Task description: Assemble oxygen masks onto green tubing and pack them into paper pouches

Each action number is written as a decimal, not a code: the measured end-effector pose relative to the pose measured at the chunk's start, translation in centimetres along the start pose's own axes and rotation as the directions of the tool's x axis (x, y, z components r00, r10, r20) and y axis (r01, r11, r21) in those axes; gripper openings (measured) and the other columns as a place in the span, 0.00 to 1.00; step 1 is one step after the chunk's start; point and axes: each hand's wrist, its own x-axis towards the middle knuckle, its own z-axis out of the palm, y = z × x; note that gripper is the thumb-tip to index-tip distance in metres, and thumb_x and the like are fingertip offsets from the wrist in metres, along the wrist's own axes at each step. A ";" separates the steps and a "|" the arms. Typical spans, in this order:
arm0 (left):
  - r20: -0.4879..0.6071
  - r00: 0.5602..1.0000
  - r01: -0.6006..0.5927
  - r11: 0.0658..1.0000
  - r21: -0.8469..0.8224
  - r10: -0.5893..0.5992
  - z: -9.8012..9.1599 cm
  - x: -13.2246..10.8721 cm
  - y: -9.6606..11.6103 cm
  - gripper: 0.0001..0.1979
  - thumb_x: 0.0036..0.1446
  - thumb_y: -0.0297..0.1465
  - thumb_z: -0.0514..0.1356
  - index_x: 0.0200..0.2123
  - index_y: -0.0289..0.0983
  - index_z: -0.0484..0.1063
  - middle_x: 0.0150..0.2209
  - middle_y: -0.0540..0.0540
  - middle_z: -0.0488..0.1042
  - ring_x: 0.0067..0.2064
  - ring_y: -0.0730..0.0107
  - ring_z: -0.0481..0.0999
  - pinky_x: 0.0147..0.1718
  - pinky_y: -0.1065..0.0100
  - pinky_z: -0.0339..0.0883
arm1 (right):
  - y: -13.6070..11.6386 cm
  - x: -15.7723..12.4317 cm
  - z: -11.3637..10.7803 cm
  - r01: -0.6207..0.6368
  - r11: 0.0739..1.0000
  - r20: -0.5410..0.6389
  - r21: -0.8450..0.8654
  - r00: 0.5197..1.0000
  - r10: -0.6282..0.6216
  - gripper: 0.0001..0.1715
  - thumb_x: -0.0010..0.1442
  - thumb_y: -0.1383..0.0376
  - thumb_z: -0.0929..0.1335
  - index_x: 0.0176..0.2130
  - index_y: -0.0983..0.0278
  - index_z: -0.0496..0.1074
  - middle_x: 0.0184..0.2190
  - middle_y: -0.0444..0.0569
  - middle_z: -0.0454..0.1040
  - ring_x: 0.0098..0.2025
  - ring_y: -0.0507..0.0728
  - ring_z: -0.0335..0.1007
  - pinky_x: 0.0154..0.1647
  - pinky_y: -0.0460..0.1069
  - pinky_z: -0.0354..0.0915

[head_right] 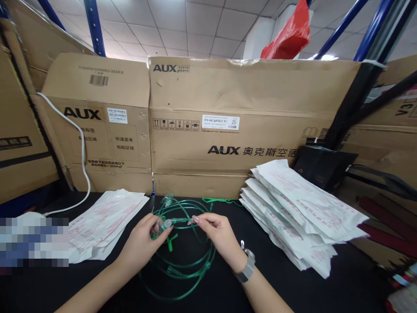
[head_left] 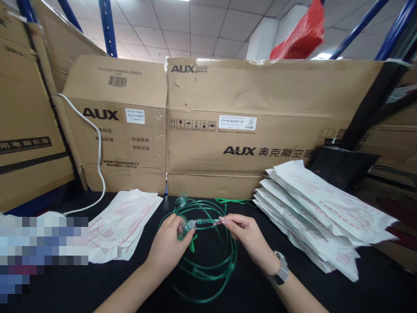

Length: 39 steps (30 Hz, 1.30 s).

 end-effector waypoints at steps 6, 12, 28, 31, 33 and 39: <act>0.030 0.996 -0.082 0.983 0.165 0.078 -0.1 0.0 -0.1 0.09 0.52 0.33 0.53 0.22 0.40 0.56 0.25 0.51 0.61 0.30 0.65 0.64 0.31 0.66 0.58 | 0.1 0.1 0.2 0.017 0.998 -0.004 -0.063 1.000 -0.017 0.14 0.49 0.56 0.68 0.26 0.64 0.76 0.23 0.46 0.73 0.27 0.52 0.64 0.28 0.46 0.59; 0.051 0.994 -0.102 0.962 0.254 0.092 0.0 0.1 -0.5 0.09 0.53 0.32 0.52 0.22 0.40 0.56 0.25 0.49 0.62 0.32 0.64 0.64 0.32 0.66 0.59 | 1.0 0.2 0.4 0.016 0.996 0.013 -0.090 1.000 -0.015 0.16 0.51 0.56 0.67 0.29 0.65 0.76 0.27 0.48 0.76 0.30 0.55 0.68 0.32 0.47 0.62; 0.123 0.984 -0.167 0.903 0.396 0.128 0.2 -0.1 -0.5 0.07 0.52 0.29 0.52 0.23 0.39 0.59 0.27 0.47 0.65 0.33 0.63 0.66 0.31 0.66 0.61 | 1.2 -0.2 1.1 0.142 0.944 0.072 -0.297 0.989 -0.126 0.15 0.56 0.57 0.63 0.30 0.64 0.74 0.29 0.48 0.76 0.34 0.55 0.70 0.36 0.47 0.64; 0.167 0.977 -0.195 0.874 0.445 0.133 0.4 -0.4 -0.5 0.05 0.52 0.28 0.52 0.24 0.38 0.62 0.28 0.45 0.67 0.34 0.62 0.67 0.32 0.65 0.62 | 1.3 -0.6 1.5 0.213 0.893 0.118 -0.396 0.976 -0.181 0.14 0.58 0.59 0.62 0.33 0.61 0.74 0.30 0.46 0.75 0.33 0.53 0.70 0.35 0.46 0.64; 0.190 0.973 -0.207 0.866 0.455 0.133 0.6 -0.6 -0.6 0.04 0.52 0.27 0.52 0.25 0.37 0.63 0.29 0.45 0.67 0.35 0.61 0.67 0.33 0.65 0.62 | 1.5 -0.9 1.8 0.260 0.851 0.143 -0.457 0.965 -0.218 0.13 0.59 0.61 0.61 0.36 0.60 0.74 0.32 0.46 0.74 0.34 0.53 0.69 0.36 0.46 0.63; 0.179 0.975 -0.203 0.869 0.452 0.134 1.1 -1.0 -0.5 0.03 0.50 0.26 0.53 0.25 0.37 0.63 0.29 0.46 0.67 0.35 0.62 0.66 0.33 0.65 0.61 | 1.3 -1.5 2.2 0.326 0.695 0.214 -0.641 0.945 -0.246 0.13 0.60 0.62 0.60 0.37 0.58 0.73 0.31 0.47 0.73 0.33 0.53 0.69 0.35 0.45 0.63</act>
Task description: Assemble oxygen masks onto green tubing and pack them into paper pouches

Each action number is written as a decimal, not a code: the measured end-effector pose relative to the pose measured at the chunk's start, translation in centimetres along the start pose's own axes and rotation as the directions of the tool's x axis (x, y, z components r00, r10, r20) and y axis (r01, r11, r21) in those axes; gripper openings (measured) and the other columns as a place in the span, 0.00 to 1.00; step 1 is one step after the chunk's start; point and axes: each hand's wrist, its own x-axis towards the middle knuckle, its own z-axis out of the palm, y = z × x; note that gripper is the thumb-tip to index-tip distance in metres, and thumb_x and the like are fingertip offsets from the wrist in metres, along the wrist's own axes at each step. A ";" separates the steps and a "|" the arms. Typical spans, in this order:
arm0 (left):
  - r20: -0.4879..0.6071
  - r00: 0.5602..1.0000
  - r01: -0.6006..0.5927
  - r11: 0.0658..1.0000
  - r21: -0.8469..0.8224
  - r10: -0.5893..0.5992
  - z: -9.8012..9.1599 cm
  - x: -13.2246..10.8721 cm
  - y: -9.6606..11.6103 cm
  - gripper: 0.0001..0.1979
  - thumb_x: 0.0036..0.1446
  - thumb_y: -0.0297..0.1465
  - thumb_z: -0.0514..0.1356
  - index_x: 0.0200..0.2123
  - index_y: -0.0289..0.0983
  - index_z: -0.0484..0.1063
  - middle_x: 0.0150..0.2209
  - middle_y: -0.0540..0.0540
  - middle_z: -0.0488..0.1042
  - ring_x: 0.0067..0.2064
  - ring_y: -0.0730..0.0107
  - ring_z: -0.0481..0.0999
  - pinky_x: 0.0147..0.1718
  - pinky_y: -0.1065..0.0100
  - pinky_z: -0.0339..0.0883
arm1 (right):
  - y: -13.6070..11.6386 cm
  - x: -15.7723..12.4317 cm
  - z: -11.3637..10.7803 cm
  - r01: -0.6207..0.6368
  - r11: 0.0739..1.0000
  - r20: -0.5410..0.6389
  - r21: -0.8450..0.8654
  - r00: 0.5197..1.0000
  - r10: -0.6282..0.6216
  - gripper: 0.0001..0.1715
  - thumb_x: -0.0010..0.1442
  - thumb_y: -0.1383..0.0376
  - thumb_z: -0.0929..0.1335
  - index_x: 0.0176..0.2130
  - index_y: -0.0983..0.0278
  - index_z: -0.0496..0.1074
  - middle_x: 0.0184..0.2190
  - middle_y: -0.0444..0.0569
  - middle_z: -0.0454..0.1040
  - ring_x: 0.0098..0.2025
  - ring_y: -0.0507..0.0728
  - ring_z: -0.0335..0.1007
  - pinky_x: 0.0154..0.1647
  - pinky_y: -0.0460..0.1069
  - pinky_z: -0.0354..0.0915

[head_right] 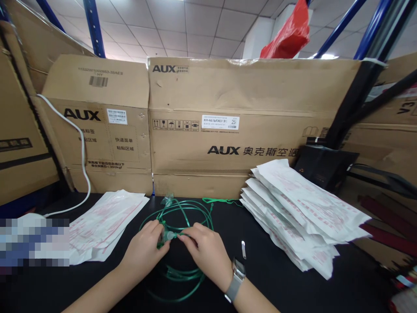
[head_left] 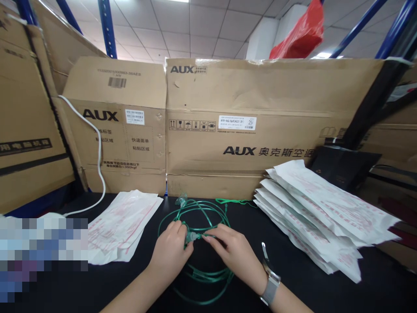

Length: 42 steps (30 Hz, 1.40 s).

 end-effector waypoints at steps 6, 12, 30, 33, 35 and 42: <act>-0.025 0.999 0.021 0.997 -0.070 -0.023 0.1 0.1 0.2 0.06 0.49 0.25 0.53 0.23 0.39 0.59 0.27 0.49 0.63 0.34 0.64 0.65 0.31 0.66 0.60 | -0.7 -0.1 -0.1 0.040 0.999 0.051 -0.001 0.998 -0.040 0.14 0.62 0.64 0.57 0.40 0.59 0.70 0.34 0.45 0.73 0.37 0.52 0.69 0.38 0.45 0.63; -0.006 1.000 -0.010 0.990 -0.140 0.009 0.1 0.1 0.4 0.05 0.51 0.28 0.52 0.24 0.39 0.59 0.27 0.48 0.64 0.33 0.64 0.64 0.31 0.65 0.61 | -0.7 -0.3 0.3 0.099 0.988 0.037 -0.121 0.995 -0.095 0.13 0.62 0.67 0.56 0.36 0.62 0.66 0.31 0.47 0.71 0.33 0.53 0.69 0.33 0.45 0.62; -0.027 0.998 -0.063 0.984 -0.169 0.059 0.9 -0.8 0.8 0.04 0.49 0.26 0.53 0.24 0.38 0.62 0.29 0.46 0.66 0.35 0.61 0.66 0.33 0.64 0.65 | -0.5 -1.4 2.5 0.176 0.974 -0.150 -0.140 0.969 -0.197 0.15 0.55 0.77 0.54 0.28 0.65 0.64 0.21 0.46 0.63 0.23 0.52 0.59 0.23 0.45 0.55; -0.038 0.997 -0.079 0.982 -0.172 0.073 1.2 -0.8 0.7 0.03 0.49 0.26 0.53 0.25 0.38 0.62 0.29 0.46 0.66 0.36 0.61 0.66 0.35 0.63 0.65 | -0.5 -1.5 2.7 0.176 0.976 -0.153 -0.128 0.969 -0.195 0.15 0.55 0.76 0.54 0.27 0.64 0.63 0.20 0.46 0.62 0.23 0.52 0.58 0.22 0.46 0.54; -0.032 0.997 -0.079 0.978 -0.191 0.075 1.4 -0.9 0.7 0.03 0.49 0.26 0.53 0.24 0.39 0.61 0.29 0.46 0.66 0.35 0.61 0.66 0.33 0.63 0.65 | -0.6 -1.5 2.8 0.175 0.977 -0.156 -0.124 0.969 -0.193 0.15 0.55 0.76 0.54 0.27 0.64 0.63 0.20 0.46 0.62 0.23 0.52 0.58 0.22 0.46 0.54; -0.049 0.999 -0.018 0.968 -0.251 0.005 0.2 -0.2 0.6 0.06 0.49 0.27 0.52 0.22 0.40 0.58 0.26 0.49 0.63 0.32 0.64 0.64 0.30 0.66 0.61 | -0.9 -1.0 1.8 0.120 0.992 -0.121 0.030 0.986 -0.116 0.13 0.59 0.72 0.55 0.31 0.64 0.66 0.23 0.47 0.66 0.26 0.53 0.62 0.28 0.46 0.60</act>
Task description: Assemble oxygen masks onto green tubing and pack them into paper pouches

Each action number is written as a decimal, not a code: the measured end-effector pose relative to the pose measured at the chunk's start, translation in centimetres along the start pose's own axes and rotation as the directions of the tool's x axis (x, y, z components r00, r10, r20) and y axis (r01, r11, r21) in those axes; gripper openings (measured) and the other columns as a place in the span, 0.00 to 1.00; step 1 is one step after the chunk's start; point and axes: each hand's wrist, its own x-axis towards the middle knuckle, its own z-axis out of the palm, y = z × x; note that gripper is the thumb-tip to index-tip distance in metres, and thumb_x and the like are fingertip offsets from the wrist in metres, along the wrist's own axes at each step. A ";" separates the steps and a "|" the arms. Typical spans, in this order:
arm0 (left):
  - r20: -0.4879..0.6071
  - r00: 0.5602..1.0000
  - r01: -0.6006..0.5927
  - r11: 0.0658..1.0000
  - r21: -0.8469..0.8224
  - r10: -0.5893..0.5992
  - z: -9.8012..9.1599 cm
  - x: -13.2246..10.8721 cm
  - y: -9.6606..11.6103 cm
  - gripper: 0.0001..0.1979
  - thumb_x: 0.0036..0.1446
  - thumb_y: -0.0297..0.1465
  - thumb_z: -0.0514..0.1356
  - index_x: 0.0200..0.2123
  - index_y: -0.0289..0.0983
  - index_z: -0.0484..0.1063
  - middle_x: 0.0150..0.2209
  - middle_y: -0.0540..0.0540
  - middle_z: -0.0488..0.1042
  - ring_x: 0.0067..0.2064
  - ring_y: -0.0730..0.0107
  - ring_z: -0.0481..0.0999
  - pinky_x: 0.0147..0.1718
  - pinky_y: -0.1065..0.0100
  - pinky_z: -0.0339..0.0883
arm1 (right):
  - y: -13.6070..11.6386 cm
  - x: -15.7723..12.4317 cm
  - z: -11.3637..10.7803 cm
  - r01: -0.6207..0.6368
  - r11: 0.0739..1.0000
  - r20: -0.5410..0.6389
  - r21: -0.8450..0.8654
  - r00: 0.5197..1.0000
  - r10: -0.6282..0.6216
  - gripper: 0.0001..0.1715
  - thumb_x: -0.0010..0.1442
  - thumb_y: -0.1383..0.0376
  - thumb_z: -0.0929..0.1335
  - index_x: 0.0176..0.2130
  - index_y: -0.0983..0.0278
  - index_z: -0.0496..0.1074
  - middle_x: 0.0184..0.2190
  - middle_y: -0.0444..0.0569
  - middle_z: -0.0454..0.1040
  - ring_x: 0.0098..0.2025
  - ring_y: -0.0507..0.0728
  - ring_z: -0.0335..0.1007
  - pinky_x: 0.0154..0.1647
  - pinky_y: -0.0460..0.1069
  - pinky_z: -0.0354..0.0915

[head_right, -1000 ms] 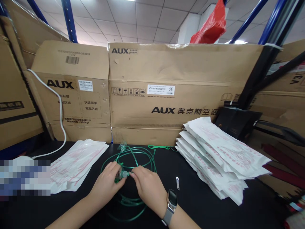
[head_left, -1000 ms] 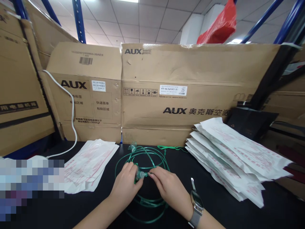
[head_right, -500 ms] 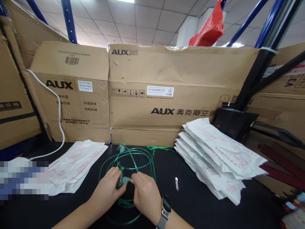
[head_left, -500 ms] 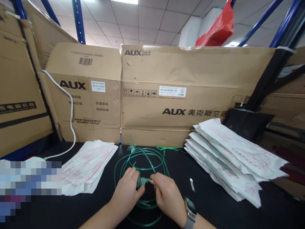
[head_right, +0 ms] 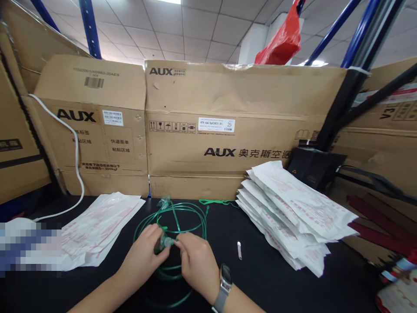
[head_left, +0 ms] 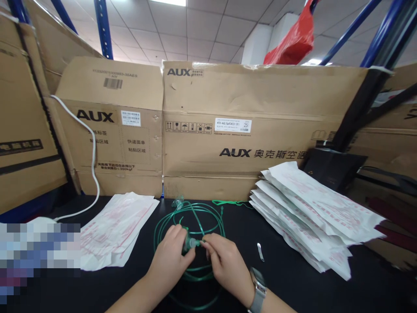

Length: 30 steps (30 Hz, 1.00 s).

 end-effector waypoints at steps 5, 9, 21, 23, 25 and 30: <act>-0.102 0.987 0.103 0.973 -0.205 -0.126 -1.2 1.1 -0.6 0.10 0.49 0.31 0.55 0.20 0.39 0.56 0.23 0.53 0.57 0.27 0.70 0.61 0.26 0.69 0.57 | 0.6 0.9 -0.5 -0.114 0.958 -0.050 0.265 0.990 0.131 0.10 0.60 0.64 0.61 0.41 0.61 0.67 0.33 0.48 0.68 0.34 0.53 0.66 0.37 0.47 0.63; -0.055 0.930 0.261 0.760 -0.595 -0.363 -1.8 1.8 -1.0 0.13 0.45 0.37 0.60 0.19 0.38 0.60 0.19 0.56 0.57 0.22 0.75 0.60 0.22 0.72 0.55 | 2.1 1.4 -0.4 -0.169 0.932 -0.138 0.320 0.965 0.222 0.10 0.58 0.61 0.63 0.37 0.63 0.69 0.32 0.48 0.68 0.35 0.54 0.66 0.38 0.48 0.64; 0.235 0.784 0.219 -0.099 -0.971 -0.575 -3.6 3.2 -2.4 0.16 0.40 0.34 0.66 0.35 0.36 0.74 0.31 0.49 0.77 0.35 0.70 0.74 0.31 0.74 0.65 | 4.9 2.2 -2.1 -0.227 0.924 -0.346 0.308 0.878 0.331 0.16 0.58 0.56 0.61 0.31 0.63 0.73 0.29 0.48 0.68 0.35 0.56 0.65 0.38 0.49 0.61; 0.271 0.786 0.239 -0.132 -0.962 -0.556 -3.2 3.1 -2.5 0.16 0.41 0.33 0.66 0.36 0.37 0.73 0.32 0.49 0.77 0.35 0.71 0.74 0.30 0.74 0.65 | 3.9 2.0 -2.1 -0.168 0.940 -0.334 0.298 0.904 0.268 0.14 0.59 0.60 0.61 0.33 0.62 0.72 0.30 0.48 0.68 0.35 0.55 0.65 0.38 0.49 0.61; 0.304 0.788 0.258 -0.161 -0.953 -0.535 -2.8 3.0 -2.5 0.15 0.43 0.32 0.65 0.37 0.37 0.73 0.34 0.49 0.76 0.35 0.72 0.74 0.30 0.74 0.66 | 3.0 1.8 -2.0 -0.117 0.952 -0.317 0.282 0.926 0.208 0.12 0.60 0.62 0.61 0.33 0.62 0.72 0.30 0.48 0.68 0.35 0.55 0.65 0.38 0.49 0.61; 0.329 0.741 0.180 -0.298 -0.937 -0.585 -3.2 3.2 -3.1 0.07 0.47 0.29 0.63 0.32 0.37 0.72 0.29 0.52 0.74 0.29 0.77 0.73 0.25 0.77 0.65 | 2.1 1.2 -1.4 -0.050 0.970 -0.220 0.238 0.970 0.104 0.10 0.59 0.64 0.62 0.33 0.62 0.72 0.28 0.48 0.70 0.33 0.54 0.66 0.35 0.48 0.62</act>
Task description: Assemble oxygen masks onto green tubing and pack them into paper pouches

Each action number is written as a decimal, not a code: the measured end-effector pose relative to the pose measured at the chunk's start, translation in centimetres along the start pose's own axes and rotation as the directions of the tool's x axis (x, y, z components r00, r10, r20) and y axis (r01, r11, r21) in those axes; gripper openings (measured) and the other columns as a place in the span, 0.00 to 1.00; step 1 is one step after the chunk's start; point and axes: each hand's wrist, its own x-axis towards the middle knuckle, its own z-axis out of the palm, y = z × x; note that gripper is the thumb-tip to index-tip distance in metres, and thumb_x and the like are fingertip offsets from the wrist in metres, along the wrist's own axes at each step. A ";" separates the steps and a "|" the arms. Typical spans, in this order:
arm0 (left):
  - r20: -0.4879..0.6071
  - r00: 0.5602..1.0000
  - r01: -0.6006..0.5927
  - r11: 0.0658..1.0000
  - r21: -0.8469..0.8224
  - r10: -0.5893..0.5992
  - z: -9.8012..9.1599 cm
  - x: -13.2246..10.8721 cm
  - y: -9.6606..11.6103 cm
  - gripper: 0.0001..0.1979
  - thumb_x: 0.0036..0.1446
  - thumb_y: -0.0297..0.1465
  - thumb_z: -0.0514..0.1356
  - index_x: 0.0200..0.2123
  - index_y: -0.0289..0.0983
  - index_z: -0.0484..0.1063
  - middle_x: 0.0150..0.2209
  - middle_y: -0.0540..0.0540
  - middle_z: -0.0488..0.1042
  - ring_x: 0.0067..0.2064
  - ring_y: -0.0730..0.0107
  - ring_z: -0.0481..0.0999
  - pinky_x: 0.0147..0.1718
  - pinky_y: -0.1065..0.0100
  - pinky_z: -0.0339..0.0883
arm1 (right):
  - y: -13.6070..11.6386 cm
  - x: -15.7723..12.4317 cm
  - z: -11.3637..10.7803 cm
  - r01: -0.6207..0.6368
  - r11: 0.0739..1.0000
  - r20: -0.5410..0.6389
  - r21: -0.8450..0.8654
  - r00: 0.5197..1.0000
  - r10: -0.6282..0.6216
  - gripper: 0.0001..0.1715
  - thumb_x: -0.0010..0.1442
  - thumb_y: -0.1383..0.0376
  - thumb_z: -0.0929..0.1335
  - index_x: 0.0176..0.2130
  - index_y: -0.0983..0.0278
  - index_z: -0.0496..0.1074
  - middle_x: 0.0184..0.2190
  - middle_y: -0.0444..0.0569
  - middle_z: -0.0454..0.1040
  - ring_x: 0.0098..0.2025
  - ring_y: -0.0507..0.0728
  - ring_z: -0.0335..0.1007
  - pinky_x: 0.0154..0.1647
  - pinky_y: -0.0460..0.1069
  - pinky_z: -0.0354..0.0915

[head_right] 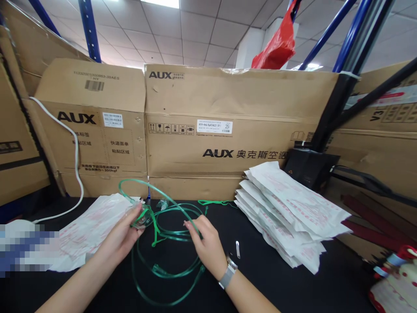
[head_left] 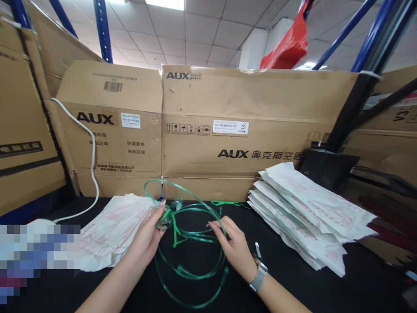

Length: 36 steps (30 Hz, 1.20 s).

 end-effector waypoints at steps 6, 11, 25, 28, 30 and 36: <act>-0.116 0.991 0.040 0.977 -0.209 -0.065 -1.2 1.8 2.8 0.06 0.54 0.32 0.57 0.26 0.37 0.68 0.20 0.55 0.68 0.19 0.81 0.67 0.16 0.78 0.60 | 1.6 0.9 -1.2 -0.169 0.984 -0.150 0.061 0.973 0.177 0.12 0.57 0.60 0.63 0.32 0.63 0.73 0.28 0.47 0.72 0.31 0.55 0.67 0.35 0.48 0.61; -0.109 0.991 0.052 0.976 -0.210 -0.076 -1.5 2.1 2.9 0.08 0.56 0.30 0.54 0.25 0.36 0.67 0.19 0.54 0.67 0.17 0.81 0.65 0.13 0.79 0.56 | 4.4 2.3 -3.3 -0.280 0.952 -0.426 0.128 0.851 0.307 0.16 0.53 0.54 0.64 0.27 0.65 0.72 0.25 0.46 0.67 0.31 0.54 0.61 0.34 0.48 0.57; -0.034 0.989 0.141 0.990 -0.022 -0.142 -0.6 0.8 0.1 0.07 0.51 0.21 0.58 0.32 0.36 0.73 0.30 0.48 0.75 0.28 0.76 0.74 0.29 0.73 0.68 | -0.6 1.4 -0.9 -0.544 0.689 0.506 0.479 0.813 0.290 0.24 0.54 0.54 0.64 0.47 0.64 0.60 0.19 0.41 0.68 0.11 0.46 0.57 0.09 0.41 0.49; 0.038 0.989 0.142 0.989 0.044 -0.143 -0.3 0.3 -0.3 0.05 0.50 0.22 0.60 0.32 0.34 0.73 0.33 0.46 0.75 0.33 0.72 0.74 0.34 0.71 0.68 | -1.8 0.5 -0.4 -0.435 0.709 0.330 0.555 0.897 0.293 0.19 0.60 0.55 0.58 0.46 0.63 0.61 0.16 0.37 0.62 0.10 0.44 0.47 0.09 0.40 0.44; 0.101 0.982 0.151 0.983 0.102 -0.162 -0.1 -0.2 -0.4 0.05 0.49 0.25 0.61 0.33 0.35 0.74 0.33 0.46 0.75 0.34 0.72 0.73 0.35 0.70 0.68 | -2.2 -0.3 -0.3 -0.309 0.796 0.142 0.520 0.950 0.277 0.18 0.62 0.57 0.54 0.46 0.62 0.61 0.16 0.37 0.57 0.13 0.45 0.47 0.11 0.41 0.46; 0.255 0.944 0.181 0.975 0.131 -0.210 0.7 -1.4 -0.5 0.06 0.51 0.28 0.60 0.34 0.34 0.74 0.35 0.44 0.75 0.35 0.71 0.72 0.36 0.69 0.67 | -2.8 -2.0 -0.4 0.275 0.961 0.284 -0.017 0.923 -0.259 0.16 0.63 0.63 0.56 0.48 0.60 0.63 0.29 0.46 0.72 0.31 0.52 0.68 0.32 0.45 0.60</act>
